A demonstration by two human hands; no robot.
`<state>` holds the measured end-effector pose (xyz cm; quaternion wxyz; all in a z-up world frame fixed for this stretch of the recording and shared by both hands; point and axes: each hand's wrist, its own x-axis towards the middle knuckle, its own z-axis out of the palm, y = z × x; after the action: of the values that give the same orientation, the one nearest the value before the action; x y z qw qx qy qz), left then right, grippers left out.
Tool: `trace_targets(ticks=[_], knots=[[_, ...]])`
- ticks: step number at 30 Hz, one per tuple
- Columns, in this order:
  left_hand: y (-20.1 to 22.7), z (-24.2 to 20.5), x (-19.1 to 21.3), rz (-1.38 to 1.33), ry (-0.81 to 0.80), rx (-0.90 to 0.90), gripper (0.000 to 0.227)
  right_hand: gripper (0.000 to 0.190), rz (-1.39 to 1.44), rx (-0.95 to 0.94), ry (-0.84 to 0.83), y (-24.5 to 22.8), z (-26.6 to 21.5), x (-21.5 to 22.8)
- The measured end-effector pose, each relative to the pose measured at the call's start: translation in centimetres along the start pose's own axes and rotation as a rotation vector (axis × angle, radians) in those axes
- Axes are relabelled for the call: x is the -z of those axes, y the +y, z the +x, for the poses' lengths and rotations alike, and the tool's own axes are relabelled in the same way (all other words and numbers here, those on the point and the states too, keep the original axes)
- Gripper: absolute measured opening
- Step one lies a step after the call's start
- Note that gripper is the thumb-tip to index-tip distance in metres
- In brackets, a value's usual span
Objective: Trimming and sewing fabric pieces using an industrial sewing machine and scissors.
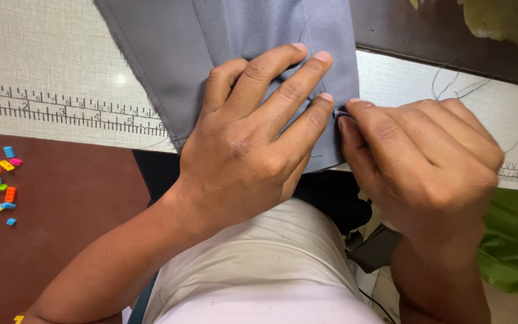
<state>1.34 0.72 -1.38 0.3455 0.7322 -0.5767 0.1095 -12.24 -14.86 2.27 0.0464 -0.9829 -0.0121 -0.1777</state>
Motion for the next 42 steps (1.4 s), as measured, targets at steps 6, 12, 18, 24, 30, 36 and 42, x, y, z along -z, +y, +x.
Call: trace_targets(ticks=[6, 12, 18, 24, 30, 36, 42], knots=[[0.0, -0.1, -0.2, -0.010, 0.040, 0.008, 0.020, 0.019, 0.013, 0.055, -0.077, 0.8, 0.3, 0.2], [0.0, -0.1, -0.2, -0.004, 0.050, 0.023, 0.023, 0.013, 0.111, 0.016, -0.022, 0.4, 0.2, -0.7], [0.0, -0.1, -0.2, -0.001, 0.059, 0.017, 0.024, 0.015, 0.145, -0.054, -0.034, 0.3, 0.0, -0.5], [-0.1, -0.2, -0.2, -0.008, 0.045, 0.010, 0.024, 0.012, 0.147, -0.031, -0.075, 0.7, 0.3, -0.2], [-0.2, -0.3, -0.2, -0.029, 0.025, 0.015, 0.023, 0.019, 0.166, -0.087, -0.027, -0.1, 0.6, -0.7], [-0.1, -0.2, -0.1, -0.025, 0.038, 0.025, 0.021, 0.024, 0.122, -0.066, 0.057, -0.4, 0.3, -1.6], [-0.1, -0.2, -0.1, -0.020, 0.051, 0.021, 0.021, 0.018, 0.183, -0.044, 0.073, -0.3, 0.2, -1.4]])
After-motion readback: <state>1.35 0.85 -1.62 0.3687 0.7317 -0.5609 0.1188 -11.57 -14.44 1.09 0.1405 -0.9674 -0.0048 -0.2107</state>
